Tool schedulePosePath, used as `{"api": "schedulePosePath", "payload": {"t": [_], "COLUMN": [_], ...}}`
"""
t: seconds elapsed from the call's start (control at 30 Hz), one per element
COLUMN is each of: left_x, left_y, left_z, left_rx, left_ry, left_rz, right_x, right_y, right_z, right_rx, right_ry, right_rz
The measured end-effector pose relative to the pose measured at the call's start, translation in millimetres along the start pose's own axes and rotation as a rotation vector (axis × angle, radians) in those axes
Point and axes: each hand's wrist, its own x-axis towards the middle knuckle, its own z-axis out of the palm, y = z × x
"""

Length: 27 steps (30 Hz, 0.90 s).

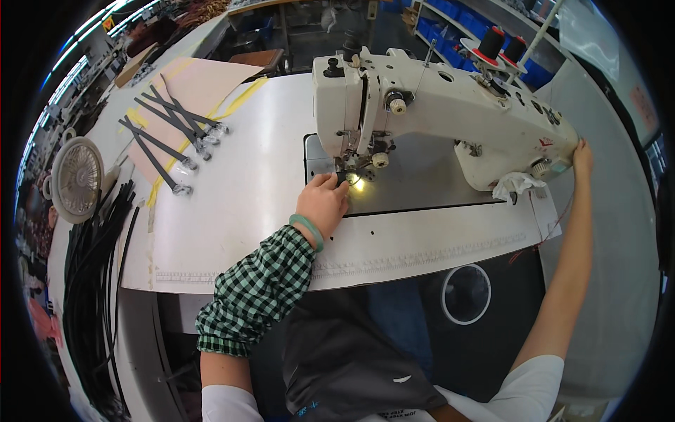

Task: The person operates an industrial sewing machine to stitch long black straps. They repeatedly feed straps under the presser foot, guide them through the machine, and trim the thread after each pass. Finished straps are placed on the table to the left.

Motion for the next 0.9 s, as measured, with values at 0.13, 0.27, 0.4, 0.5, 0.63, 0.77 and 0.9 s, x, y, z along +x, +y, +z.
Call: {"api": "schedulePosePath", "payload": {"t": [0.13, 0.27, 0.4, 0.5, 0.63, 0.77, 0.9], "left_x": [7.0, 6.0, 0.0, 7.0, 9.3, 8.7, 7.4], "left_y": [2.2, 1.8, -3.3, 0.7, 1.2, 2.3, -0.4], "left_z": [2.5, 4.9, 1.6, 8.8, 3.4, 7.5, 7.1], "left_rx": [-0.014, -0.01, -0.006, -0.041, -0.009, 0.034, 0.007], "left_ry": [0.004, 0.001, -0.06, -0.014, -0.078, -0.027, 0.014], "left_rz": [0.022, 0.009, -0.017, 0.027, -0.014, -0.015, -0.015], "right_x": [11.2, 6.6, -21.0, -49.2, -65.0, -34.0, -14.1], "right_y": [24.8, 19.4, -2.4, 35.6, 31.4, 41.1, 11.1], "right_z": [-8.6, -13.9, -15.2, 26.7, 50.8, 25.0, -2.5], "right_rx": [0.007, 0.199, 0.624, 0.912, 1.153, 0.646, 0.345], "right_ry": [0.024, 0.002, -0.272, 0.071, 0.132, 0.23, 0.173], "right_rz": [-0.041, -0.061, 0.345, 0.309, 0.382, 0.163, -0.001]}}
